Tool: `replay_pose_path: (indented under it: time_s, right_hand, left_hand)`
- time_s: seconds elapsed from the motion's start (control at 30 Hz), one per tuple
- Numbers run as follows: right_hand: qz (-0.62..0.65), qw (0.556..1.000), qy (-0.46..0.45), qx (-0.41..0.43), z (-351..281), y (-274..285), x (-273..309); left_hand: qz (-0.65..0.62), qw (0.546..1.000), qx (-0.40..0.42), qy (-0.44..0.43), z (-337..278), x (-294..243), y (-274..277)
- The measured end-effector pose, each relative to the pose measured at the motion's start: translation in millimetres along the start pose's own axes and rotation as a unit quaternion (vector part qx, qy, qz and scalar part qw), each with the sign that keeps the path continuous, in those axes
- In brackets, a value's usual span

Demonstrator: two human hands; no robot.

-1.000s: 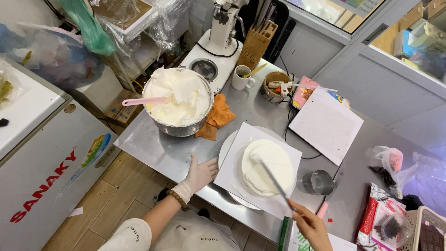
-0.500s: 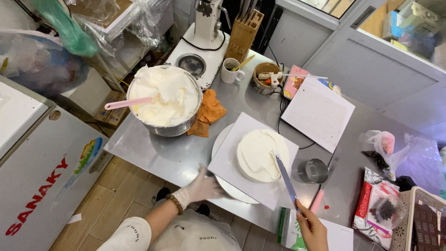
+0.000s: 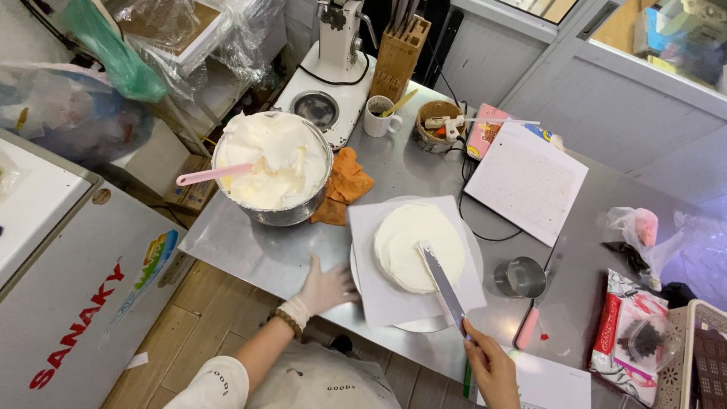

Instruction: The person scoops white frosting from a large bowl with a spatula and spreads it over the top and sides of a round cake on a turntable, rotating the cake board as they work. They then wipe the work surface with an orange cloth and adjust the parchment paper under the frosted cake.

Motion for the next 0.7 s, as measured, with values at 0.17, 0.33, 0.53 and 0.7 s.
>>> replay_pose_path:
  time_s: [0.17, 0.33, 0.53, 0.7]
  right_hand:
    - [-0.041, 0.999, -0.008, 0.001, -13.2, -1.9, -10.2]
    - [-0.122, 0.992, -0.022, 0.025, -21.7, -1.9, -38.1]
    - [-0.092, 0.996, -0.003, -0.012, -24.0, 1.0, -41.3]
    - [-0.055, 0.998, -0.023, -0.015, -11.1, -3.6, -47.4]
  left_hand:
    - [-0.052, 0.992, -0.102, 0.059, -37.2, -7.5, -45.9]
    - [0.081, 0.977, -0.024, 0.196, -39.5, 34.0, -52.7]
    - [-0.006, 0.997, 0.033, -0.065, -13.0, -24.6, -31.5]
    - [0.025, 0.975, 0.057, 0.213, -31.7, 57.6, -53.8]
Point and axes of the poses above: each hand's wrist, its own z-axis towards the middle knuckle, its own y-axis out of the back of the hand, x = y × z, the point moved 6 cm from there along z, towards the middle knuckle, and after that the axes turned 14 degrees about -x, right-handed, at the moved point
